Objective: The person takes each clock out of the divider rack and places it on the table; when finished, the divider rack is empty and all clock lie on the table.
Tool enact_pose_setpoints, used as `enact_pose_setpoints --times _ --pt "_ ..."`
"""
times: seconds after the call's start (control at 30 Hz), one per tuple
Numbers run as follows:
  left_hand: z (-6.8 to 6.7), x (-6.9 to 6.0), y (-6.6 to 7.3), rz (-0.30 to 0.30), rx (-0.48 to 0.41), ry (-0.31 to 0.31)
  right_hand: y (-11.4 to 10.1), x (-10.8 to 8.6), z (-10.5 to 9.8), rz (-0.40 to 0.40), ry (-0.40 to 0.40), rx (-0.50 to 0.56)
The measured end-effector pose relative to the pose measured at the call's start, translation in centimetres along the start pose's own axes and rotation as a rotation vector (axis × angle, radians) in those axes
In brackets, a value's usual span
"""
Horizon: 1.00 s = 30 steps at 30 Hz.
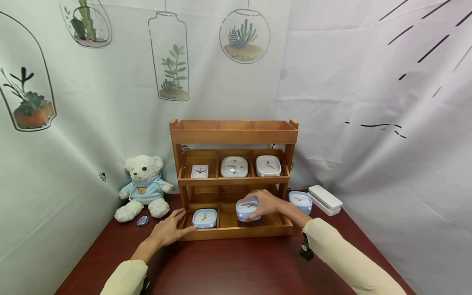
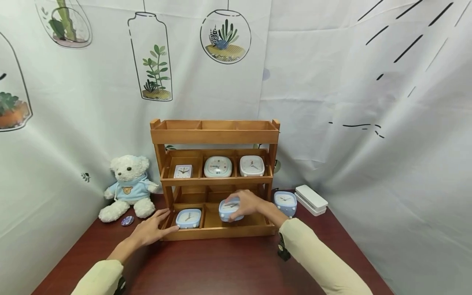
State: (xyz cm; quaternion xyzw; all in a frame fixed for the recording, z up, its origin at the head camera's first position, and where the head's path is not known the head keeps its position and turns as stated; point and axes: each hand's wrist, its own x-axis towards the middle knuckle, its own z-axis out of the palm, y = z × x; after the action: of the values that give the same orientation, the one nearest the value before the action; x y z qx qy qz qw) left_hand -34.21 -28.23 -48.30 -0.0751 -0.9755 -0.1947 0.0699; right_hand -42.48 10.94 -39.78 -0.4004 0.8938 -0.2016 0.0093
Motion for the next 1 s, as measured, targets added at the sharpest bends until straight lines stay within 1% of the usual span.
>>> enact_pose_setpoints --times 0.13,0.2,0.33,0.43,0.57,0.67,0.83,1.0 --pt "0.2 -0.1 -0.2 0.007 0.002 0.001 0.1 -1.4 -1.4 -0.026 -0.010 -0.067" --pt "0.3 -0.2 -0.3 0.003 0.004 -0.003 0.3 -2.2 -2.1 -0.035 -0.010 -0.076" --pt "0.3 -0.2 -0.5 -0.002 0.008 -0.009 1.2 -4.0 -3.3 -0.039 0.003 -0.059" --pt "0.3 -0.2 -0.5 0.003 0.008 -0.008 2.2 -5.4 -4.3 -0.040 0.036 -0.065" --pt "0.3 -0.1 -0.4 0.012 0.005 -0.009 3.7 -7.1 -5.9 -0.053 0.107 -0.117" --pt "0.3 0.1 -0.3 0.011 0.000 -0.008 4.7 -8.5 -7.3 -0.041 0.145 -0.144" --pt "0.1 0.3 -0.3 0.013 0.004 -0.005 6.2 -10.8 -9.5 -0.003 0.168 -0.161" --pt "0.0 0.4 -0.4 0.022 0.009 -0.010 8.1 -13.2 -10.9 0.052 0.223 -0.189"
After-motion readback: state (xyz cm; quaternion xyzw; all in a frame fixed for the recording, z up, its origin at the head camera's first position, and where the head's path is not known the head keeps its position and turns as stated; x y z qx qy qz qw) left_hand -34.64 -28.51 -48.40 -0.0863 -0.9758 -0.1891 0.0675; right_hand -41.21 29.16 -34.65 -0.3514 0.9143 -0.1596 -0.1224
